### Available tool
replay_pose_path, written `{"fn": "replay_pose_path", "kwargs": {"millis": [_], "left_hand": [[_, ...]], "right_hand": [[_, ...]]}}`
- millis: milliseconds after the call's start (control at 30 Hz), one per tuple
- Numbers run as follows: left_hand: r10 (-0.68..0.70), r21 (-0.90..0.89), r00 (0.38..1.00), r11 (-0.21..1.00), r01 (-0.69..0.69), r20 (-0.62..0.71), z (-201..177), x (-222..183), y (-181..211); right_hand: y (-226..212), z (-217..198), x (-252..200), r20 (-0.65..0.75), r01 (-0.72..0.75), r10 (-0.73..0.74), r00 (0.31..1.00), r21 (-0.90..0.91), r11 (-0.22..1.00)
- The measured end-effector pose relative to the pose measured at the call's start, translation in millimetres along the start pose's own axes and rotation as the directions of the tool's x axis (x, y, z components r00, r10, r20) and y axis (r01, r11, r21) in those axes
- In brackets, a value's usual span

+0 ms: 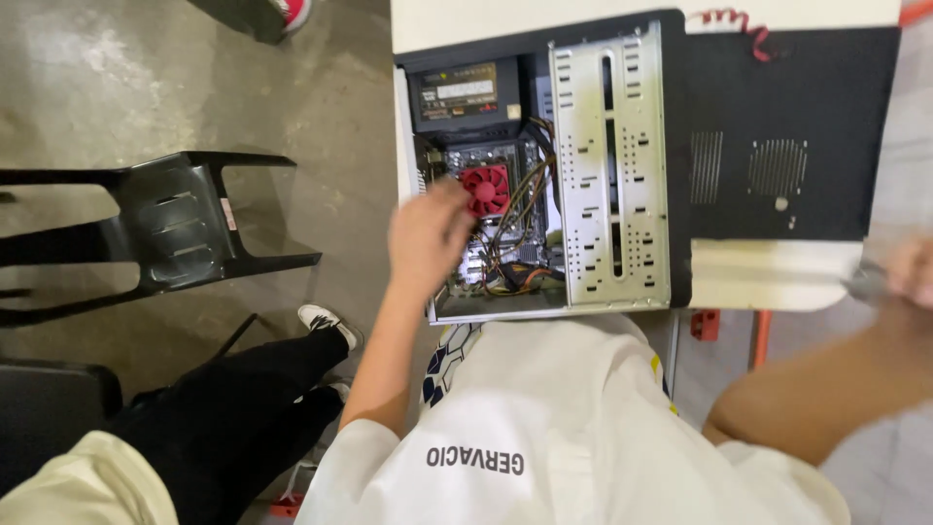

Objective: Securing a motherboard into a PC case with a screwdriver and connecting internal power and data cables.

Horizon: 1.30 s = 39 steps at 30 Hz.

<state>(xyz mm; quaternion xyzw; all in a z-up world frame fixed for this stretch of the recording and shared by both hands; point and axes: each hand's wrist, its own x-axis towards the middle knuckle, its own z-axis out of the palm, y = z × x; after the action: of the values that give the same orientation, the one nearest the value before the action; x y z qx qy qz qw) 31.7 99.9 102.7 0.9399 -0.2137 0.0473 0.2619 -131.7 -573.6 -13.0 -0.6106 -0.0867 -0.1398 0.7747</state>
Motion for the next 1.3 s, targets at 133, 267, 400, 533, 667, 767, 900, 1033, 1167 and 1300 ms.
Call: {"fn": "replay_pose_path", "kwargs": {"millis": [133, 267, 400, 533, 667, 767, 900, 1033, 1167, 1300], "left_hand": [[-0.236, -0.140, 0.922, 0.969, 0.202, -0.308, 11, 14, -62], [-0.290, 0.005, 0.945, 0.956, 0.294, -0.149, 1, 74, -76], [-0.011, 0.310, 0.998, 0.951, -0.007, 0.056, 22, 145, -101], [0.049, 0.175, 0.988, 0.982, -0.075, 0.145, 43, 177, -121], [0.010, 0.151, 0.991, 0.988, -0.031, 0.135, 38, 177, -117], [0.024, 0.180, 0.996, 0.983, -0.039, 0.085, 49, 174, -133], [-0.016, 0.179, 0.995, 0.984, -0.002, 0.098, 52, 175, -136], [-0.017, 0.268, 0.992, 0.963, -0.018, 0.126, 43, 168, -92], [0.258, 0.340, 0.950, 0.889, -0.305, 0.177, 47, 156, -56], [0.241, 0.435, 0.942, 0.841, -0.322, 0.233, 47, 154, -55]], "right_hand": [[-58, 86, 27, -0.003, -0.031, 0.030, 1.000, -0.080, 0.996], [-129, 241, 103, -0.315, -0.472, 0.363, 0.877, -0.416, 0.778], [-116, 288, 111, -0.428, -0.747, 0.647, 0.631, -0.559, 0.358], [-101, 317, 100, -0.585, -0.880, 0.727, 0.360, -0.472, 0.055], [-78, 311, 78, -0.462, -0.863, 0.836, 0.297, -0.505, 0.027], [-61, 304, 63, -0.411, -0.840, 0.851, 0.326, -0.539, 0.062], [-49, 297, 52, -0.365, -0.811, 0.811, 0.457, -0.547, 0.210], [-41, 286, 45, -0.364, -0.832, 0.811, 0.459, -0.497, 0.247], [-48, 288, 60, -0.364, -0.880, 0.854, 0.371, -0.432, 0.198], [-35, 268, 61, -0.277, -0.898, 0.922, 0.271, -0.417, 0.139]]}}
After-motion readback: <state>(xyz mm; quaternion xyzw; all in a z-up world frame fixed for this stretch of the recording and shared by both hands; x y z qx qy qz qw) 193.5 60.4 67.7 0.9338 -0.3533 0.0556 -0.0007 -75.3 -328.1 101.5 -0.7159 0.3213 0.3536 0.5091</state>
